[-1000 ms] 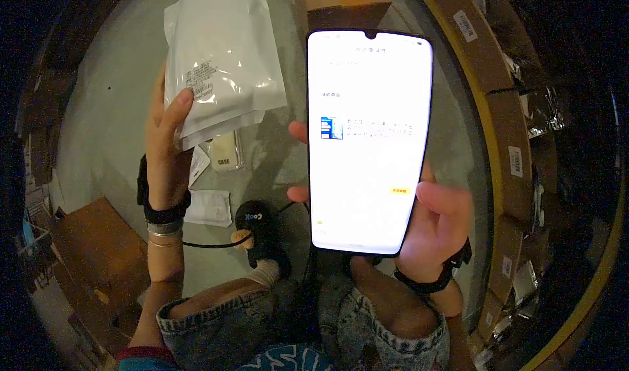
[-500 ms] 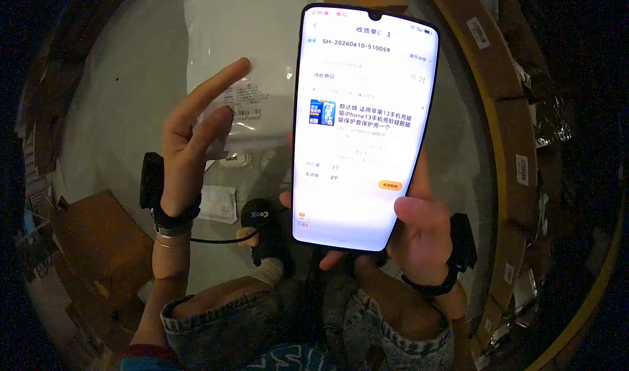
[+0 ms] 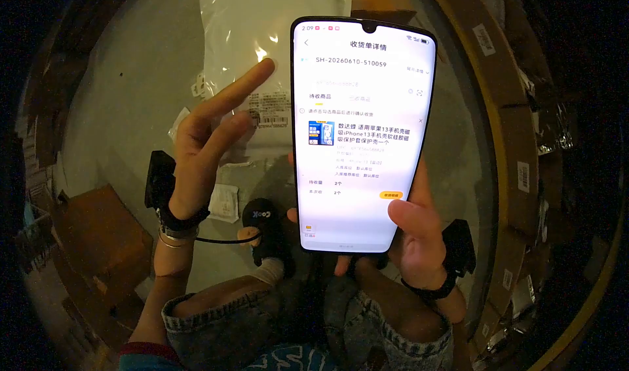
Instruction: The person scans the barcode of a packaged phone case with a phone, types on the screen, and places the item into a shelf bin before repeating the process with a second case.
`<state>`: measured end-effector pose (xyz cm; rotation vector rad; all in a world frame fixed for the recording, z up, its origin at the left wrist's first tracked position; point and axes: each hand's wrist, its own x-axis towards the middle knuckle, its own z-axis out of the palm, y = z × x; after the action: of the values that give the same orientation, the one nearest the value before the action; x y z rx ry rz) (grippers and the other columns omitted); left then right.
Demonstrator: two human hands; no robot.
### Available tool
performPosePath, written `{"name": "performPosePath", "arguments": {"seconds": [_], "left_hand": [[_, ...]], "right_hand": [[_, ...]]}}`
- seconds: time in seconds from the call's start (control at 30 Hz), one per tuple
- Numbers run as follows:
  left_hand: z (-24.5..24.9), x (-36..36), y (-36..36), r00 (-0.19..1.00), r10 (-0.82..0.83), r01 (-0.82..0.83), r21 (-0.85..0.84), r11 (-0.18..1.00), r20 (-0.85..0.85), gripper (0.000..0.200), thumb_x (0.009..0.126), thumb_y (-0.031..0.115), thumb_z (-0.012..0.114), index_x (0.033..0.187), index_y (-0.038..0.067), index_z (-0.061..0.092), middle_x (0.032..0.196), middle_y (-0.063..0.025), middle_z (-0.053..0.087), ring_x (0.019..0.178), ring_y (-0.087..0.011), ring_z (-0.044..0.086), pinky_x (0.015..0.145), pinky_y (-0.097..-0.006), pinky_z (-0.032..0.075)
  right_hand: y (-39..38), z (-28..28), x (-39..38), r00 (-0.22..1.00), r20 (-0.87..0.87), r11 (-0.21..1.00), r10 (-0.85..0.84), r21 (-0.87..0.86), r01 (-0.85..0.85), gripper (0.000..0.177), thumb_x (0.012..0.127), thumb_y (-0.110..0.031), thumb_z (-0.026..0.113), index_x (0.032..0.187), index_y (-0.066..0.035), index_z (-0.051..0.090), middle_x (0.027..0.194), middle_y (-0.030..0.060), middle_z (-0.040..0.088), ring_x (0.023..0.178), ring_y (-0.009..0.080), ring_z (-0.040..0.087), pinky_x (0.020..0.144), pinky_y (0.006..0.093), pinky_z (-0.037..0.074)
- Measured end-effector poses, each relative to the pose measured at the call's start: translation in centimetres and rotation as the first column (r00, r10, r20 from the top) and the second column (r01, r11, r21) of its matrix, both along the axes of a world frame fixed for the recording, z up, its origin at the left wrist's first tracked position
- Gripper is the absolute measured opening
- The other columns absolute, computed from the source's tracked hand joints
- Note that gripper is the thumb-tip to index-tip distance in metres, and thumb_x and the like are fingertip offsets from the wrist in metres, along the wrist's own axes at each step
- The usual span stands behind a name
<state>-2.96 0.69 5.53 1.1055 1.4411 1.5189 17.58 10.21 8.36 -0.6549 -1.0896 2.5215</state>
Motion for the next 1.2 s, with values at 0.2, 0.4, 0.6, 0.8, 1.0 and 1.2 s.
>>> {"name": "performPosePath", "arguments": {"seconds": [0.2, 0.4, 0.6, 0.8, 1.0, 1.2], "left_hand": [[0.0, 0.1, -0.4, 0.999, -0.051, 0.051, 0.010, 0.999, -0.003, 0.040, 0.089, 0.010, 0.050, 0.129, 0.004, 0.047, 0.130, -0.0094, 0.050, 0.115, -0.0141, 0.048, 0.097, -0.0286, 0.037], [-0.2, 0.2, -0.1, 0.998, -0.066, 0.066, 0.032, 0.997, 0.003, 0.039, 0.091, 0.010, 0.047, 0.129, 0.004, 0.047, 0.129, -0.0097, 0.051, 0.114, -0.0144, 0.049, 0.096, -0.0288, 0.038], [0.2, 0.7, 0.0, 0.994, -0.106, 0.106, 0.042, 0.993, -0.009, 0.038, 0.091, 0.015, 0.048, 0.127, 0.001, 0.048, 0.110, -0.0111, 0.061, 0.099, -0.0154, 0.057, 0.086, -0.0285, 0.042], [0.8, 1.6, -0.5, 0.996, -0.091, 0.091, 0.004, 0.996, 0.022, 0.035, 0.092, 0.016, 0.048, 0.122, -0.002, 0.052, 0.100, -0.0139, 0.065, 0.091, -0.0170, 0.060, 0.081, -0.0293, 0.044], [0.8, 1.7, -0.7, 0.992, -0.108, 0.112, -0.061, 0.992, 0.065, 0.035, 0.093, 0.018, 0.046, 0.120, -0.003, 0.052, 0.098, -0.0136, 0.064, 0.089, -0.0163, 0.060, 0.079, -0.0286, 0.044], [0.8, 1.7, -1.0, 0.994, -0.104, 0.106, -0.106, 0.989, 0.020, 0.036, 0.093, 0.021, 0.046, 0.120, -0.002, 0.052, 0.098, -0.0123, 0.063, 0.088, -0.0153, 0.058, 0.077, -0.0289, 0.044]], "right_hand": [[-0.3, -0.1, 0.0, 0.998, 0.065, 1.000, -0.010, -0.002, 0.010, 0.077, 0.080, -0.033, 0.042, 0.140, -0.006, 0.005, 0.129, 0.0363, 0.034, 0.090, 0.0483, 0.059, 0.043, 0.0403, 0.058], [-0.2, -0.8, 0.3, 0.999, -0.033, 0.999, 0.027, -0.029, -0.027, 0.079, 0.080, -0.038, 0.042, 0.141, -0.006, 0.003, 0.133, 0.0356, 0.029, 0.093, 0.0479, 0.058, 0.044, 0.0396, 0.058], [-0.2, -0.7, -0.1, 0.999, -0.031, 0.999, 0.028, -0.021, -0.029, 0.080, 0.080, -0.038, 0.041, 0.141, -0.007, 0.001, 0.133, 0.0354, 0.027, 0.093, 0.0482, 0.058, 0.044, 0.0392, 0.058], [-0.8, -0.6, -0.4, 0.999, 0.017, 0.999, 0.030, -0.014, -0.029, 0.077, 0.081, -0.038, 0.039, 0.140, -0.006, 0.000, 0.133, 0.0357, 0.027, 0.093, 0.0487, 0.057, 0.041, 0.0362, 0.057], [-1.4, -1.2, -0.7, 0.998, 0.061, 0.988, -0.006, 0.154, -0.004, 0.074, 0.084, -0.038, 0.037, 0.140, -0.005, 0.003, 0.130, 0.0334, 0.034, 0.104, 0.0459, 0.054, 0.068, 0.0476, 0.057], [-1.7, -2.8, 0.5, 0.971, 0.218, 0.967, -0.095, 0.252, 0.037, 0.071, 0.083, -0.042, 0.043, 0.135, 0.002, 0.023, 0.119, 0.0203, 0.050, 0.089, 0.0247, 0.061, 0.073, 0.0309, 0.050]]}}
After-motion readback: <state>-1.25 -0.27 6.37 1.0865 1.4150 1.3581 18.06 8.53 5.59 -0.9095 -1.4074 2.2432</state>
